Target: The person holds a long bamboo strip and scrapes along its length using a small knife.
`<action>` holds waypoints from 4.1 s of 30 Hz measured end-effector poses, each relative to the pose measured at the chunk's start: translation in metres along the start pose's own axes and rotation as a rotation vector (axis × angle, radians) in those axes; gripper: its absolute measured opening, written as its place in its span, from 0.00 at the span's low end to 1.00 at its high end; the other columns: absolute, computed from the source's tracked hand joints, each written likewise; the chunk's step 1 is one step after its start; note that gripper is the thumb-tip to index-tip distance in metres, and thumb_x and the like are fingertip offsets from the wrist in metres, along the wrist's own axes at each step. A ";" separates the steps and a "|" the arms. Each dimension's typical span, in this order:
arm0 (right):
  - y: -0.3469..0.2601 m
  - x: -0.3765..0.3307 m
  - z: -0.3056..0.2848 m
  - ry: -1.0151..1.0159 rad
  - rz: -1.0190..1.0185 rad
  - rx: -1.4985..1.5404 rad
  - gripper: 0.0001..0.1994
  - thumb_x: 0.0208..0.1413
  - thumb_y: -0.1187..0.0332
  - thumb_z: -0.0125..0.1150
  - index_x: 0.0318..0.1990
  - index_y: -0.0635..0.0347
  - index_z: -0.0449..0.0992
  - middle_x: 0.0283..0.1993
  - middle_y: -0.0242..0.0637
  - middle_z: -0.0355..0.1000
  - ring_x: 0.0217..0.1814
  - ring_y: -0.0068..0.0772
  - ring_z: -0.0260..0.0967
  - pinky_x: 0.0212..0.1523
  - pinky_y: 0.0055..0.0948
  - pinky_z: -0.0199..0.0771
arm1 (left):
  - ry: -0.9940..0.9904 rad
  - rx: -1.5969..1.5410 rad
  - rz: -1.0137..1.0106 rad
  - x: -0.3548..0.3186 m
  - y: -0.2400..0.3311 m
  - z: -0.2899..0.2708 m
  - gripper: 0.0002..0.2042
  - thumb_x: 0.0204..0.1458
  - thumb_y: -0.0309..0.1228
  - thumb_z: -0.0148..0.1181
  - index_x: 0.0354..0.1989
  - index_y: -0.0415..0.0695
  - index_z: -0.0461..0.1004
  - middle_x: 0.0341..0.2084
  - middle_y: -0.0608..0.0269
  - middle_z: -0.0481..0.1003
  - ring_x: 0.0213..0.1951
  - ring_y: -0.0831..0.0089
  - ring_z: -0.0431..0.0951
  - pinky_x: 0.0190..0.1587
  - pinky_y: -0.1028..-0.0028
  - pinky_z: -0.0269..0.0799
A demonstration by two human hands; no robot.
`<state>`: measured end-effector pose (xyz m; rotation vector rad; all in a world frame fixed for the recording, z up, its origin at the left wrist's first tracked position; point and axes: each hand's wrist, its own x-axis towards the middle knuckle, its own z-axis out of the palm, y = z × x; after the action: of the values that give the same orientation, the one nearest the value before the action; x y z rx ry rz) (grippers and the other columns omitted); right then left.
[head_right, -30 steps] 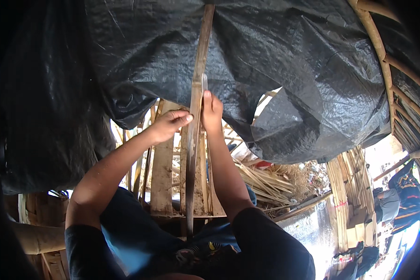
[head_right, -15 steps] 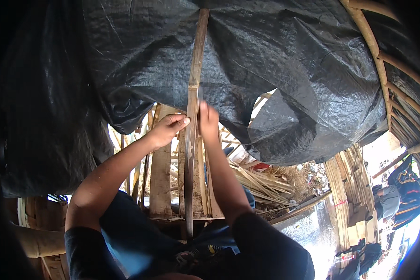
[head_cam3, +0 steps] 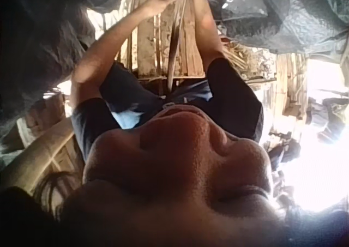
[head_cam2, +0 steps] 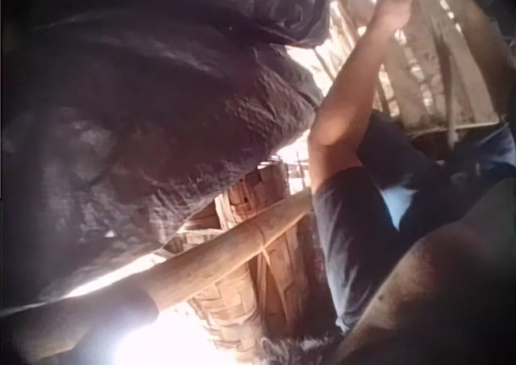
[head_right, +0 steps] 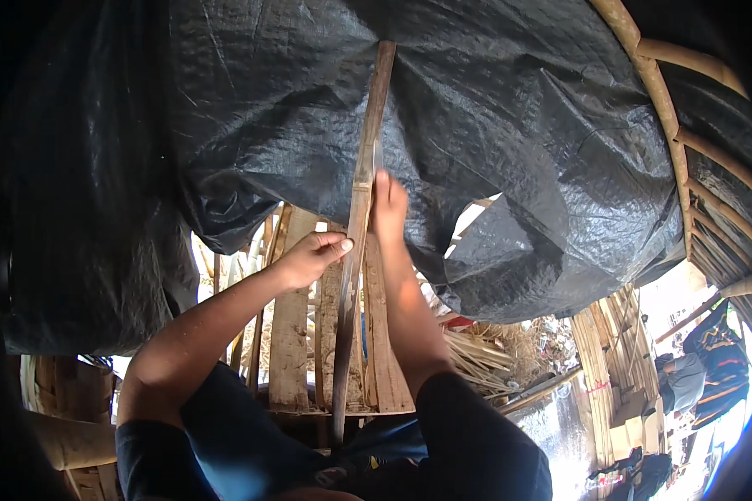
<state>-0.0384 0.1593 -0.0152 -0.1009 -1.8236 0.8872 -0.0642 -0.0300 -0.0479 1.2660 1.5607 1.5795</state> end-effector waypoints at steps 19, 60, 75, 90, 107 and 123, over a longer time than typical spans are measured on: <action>0.001 0.066 0.001 -0.085 -0.022 -0.003 0.26 0.67 0.54 0.47 0.21 0.67 0.69 0.15 0.33 0.60 0.20 0.21 0.57 0.23 0.30 0.57 | -0.034 -0.128 -0.058 -0.001 0.003 0.000 0.21 0.63 0.48 0.49 0.27 0.43 0.70 0.21 0.72 0.66 0.28 0.81 0.65 0.35 0.77 0.64; -0.045 -0.273 -0.236 0.122 1.032 0.350 0.10 0.63 0.61 0.49 0.34 0.56 0.69 0.23 0.29 0.62 0.21 0.21 0.59 0.22 0.20 0.61 | -0.274 1.555 -0.683 -0.033 0.048 -0.093 0.39 0.49 0.65 0.54 0.55 0.39 0.71 0.55 0.41 0.70 0.58 0.50 0.70 0.61 0.62 0.63; -0.056 -0.271 -0.173 0.004 0.424 -0.043 0.16 0.61 0.76 0.46 0.57 0.68 0.64 0.32 0.51 0.70 0.28 0.38 0.68 0.33 0.32 0.68 | 0.540 1.421 0.306 0.042 0.076 0.071 0.49 0.55 0.58 0.50 0.67 0.23 0.40 0.69 0.31 0.32 0.71 0.40 0.29 0.69 0.47 0.33; -0.047 -0.266 -0.191 -0.019 0.563 -0.028 0.16 0.58 0.72 0.50 0.54 0.58 0.67 0.29 0.57 0.70 0.29 0.60 0.71 0.27 0.48 0.67 | 0.938 1.093 0.808 0.055 0.141 0.070 0.50 0.54 0.60 0.50 0.66 0.22 0.42 0.68 0.29 0.43 0.71 0.39 0.35 0.70 0.50 0.32; -0.062 -0.253 -0.163 0.012 0.503 0.382 0.08 0.68 0.68 0.44 0.45 0.63 0.66 0.30 0.26 0.61 0.30 0.16 0.56 0.30 0.19 0.59 | 0.477 1.110 0.490 0.004 0.097 0.068 0.36 0.58 0.41 0.53 0.67 0.28 0.47 0.68 0.32 0.43 0.70 0.40 0.43 0.70 0.57 0.41; -0.150 -0.089 -0.041 0.099 -0.111 -0.006 0.16 0.51 0.75 0.64 0.48 0.58 0.72 0.46 0.40 0.73 0.51 0.43 0.66 0.57 0.36 0.62 | 0.509 0.126 0.443 -0.031 0.106 0.037 0.09 0.62 0.26 0.47 0.42 0.37 0.73 0.36 0.59 0.76 0.38 0.72 0.75 0.44 0.74 0.70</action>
<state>0.0846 0.0322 0.0145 -0.0464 -1.7225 0.7851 0.0038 -0.0577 0.0422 1.4226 1.7832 2.2517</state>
